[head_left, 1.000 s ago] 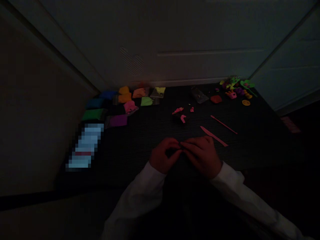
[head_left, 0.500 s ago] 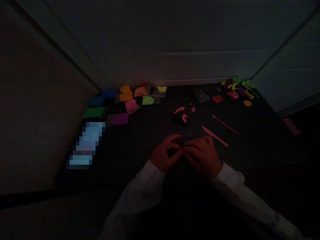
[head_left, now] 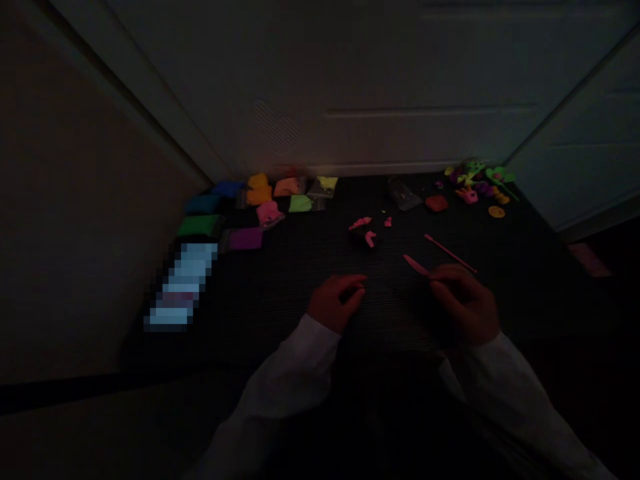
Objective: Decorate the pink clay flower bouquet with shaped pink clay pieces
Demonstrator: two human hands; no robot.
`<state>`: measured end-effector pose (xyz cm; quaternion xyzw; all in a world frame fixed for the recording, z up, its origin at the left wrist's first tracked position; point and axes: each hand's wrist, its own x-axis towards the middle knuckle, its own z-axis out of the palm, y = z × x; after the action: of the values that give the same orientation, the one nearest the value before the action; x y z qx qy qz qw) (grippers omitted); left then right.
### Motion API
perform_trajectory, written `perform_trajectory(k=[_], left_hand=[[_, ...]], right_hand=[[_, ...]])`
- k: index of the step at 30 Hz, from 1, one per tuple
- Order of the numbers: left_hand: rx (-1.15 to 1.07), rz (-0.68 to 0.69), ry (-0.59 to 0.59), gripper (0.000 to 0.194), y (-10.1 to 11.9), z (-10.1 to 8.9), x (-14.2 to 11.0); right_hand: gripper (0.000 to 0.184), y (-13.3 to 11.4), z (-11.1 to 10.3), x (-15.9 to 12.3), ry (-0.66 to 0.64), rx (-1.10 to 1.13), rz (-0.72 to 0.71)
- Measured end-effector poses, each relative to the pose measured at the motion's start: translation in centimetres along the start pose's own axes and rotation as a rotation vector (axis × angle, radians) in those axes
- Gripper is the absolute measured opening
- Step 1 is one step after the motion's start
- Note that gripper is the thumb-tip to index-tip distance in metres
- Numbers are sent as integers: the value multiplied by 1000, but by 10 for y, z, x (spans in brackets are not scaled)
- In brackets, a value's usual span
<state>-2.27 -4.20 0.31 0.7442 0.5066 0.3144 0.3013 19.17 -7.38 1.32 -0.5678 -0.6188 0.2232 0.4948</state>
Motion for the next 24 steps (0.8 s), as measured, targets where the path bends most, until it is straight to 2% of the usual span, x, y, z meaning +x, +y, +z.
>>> perform_trajectory(k=[4,8,11,14,16,17,20,21,22,24], left_hand=[[119,223,-123,22,15,20,16],[314,278,-252,20,20,36,30],[378,303,-267,19,19,42,31],[356,382,-249,21,19,36,29],[311,395,-192,19,16,22,30],[293,374,-122,18,13,11,32],[358,163,282,12,-6,-25,43],[396,99,373,13,-15,-36,49],[423,49,438,13,-23,-44,55],[464,-3,408,13,-38,-52,67]], right_hand=[[9,8,-4,2,72,-11,28],[8,6,-3,2,47,-16,18],[8,5,-3,2,37,-25,14],[8,6,-3,3,30,-39,11],[8,7,-3,3,32,-45,14],[8,7,-3,3,36,-46,15],[7,8,-3,3,30,-49,9],[7,8,-2,3,21,-49,7],[7,8,-2,3,10,-48,7],[8,8,-2,2,-5,-43,11]])
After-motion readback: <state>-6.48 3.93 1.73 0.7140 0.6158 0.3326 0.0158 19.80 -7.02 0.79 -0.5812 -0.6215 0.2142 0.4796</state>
